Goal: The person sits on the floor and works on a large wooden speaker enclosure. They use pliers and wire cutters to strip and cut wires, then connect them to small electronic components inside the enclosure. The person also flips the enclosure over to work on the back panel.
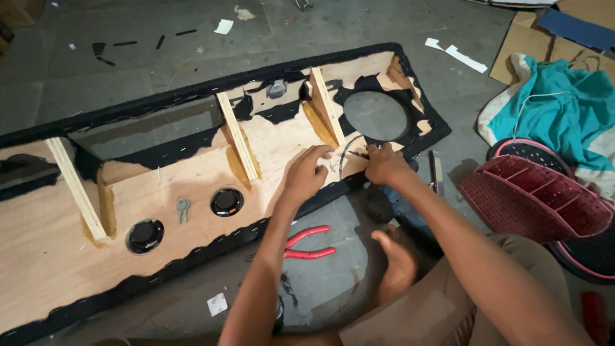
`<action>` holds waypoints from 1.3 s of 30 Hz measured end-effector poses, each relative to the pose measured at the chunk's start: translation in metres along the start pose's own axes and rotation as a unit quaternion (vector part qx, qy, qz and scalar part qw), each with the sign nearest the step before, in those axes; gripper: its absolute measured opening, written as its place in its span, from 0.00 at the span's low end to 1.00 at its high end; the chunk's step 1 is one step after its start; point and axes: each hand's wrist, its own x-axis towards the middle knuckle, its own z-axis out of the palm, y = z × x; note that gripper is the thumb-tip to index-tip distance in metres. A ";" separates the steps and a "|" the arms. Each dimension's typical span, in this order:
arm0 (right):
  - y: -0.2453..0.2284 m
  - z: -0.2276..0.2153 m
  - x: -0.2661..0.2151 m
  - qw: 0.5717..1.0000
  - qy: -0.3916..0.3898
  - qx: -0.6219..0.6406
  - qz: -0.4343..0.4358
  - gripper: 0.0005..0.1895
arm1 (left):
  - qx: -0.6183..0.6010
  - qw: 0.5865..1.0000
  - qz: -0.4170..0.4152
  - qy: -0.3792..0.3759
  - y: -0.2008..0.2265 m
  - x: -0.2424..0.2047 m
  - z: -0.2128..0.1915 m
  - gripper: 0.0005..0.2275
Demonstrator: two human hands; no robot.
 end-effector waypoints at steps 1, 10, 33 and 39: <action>0.001 0.000 0.001 1.000 0.000 -0.006 -0.001 0.27 | -0.045 0.999 -0.005 -0.008 0.003 0.001 -0.002 0.17; 0.003 0.006 0.005 1.000 0.008 -0.002 -0.019 0.29 | -0.008 0.998 -0.069 0.007 -0.002 0.009 0.012 0.05; -0.006 0.009 -0.010 0.996 0.021 -0.054 -0.063 0.30 | -0.047 0.994 -0.091 -0.047 -0.023 0.006 0.011 0.06; -0.037 0.022 -0.031 0.985 0.143 -0.070 -0.072 0.27 | -0.036 0.989 -0.141 -0.008 -0.022 0.008 0.018 0.06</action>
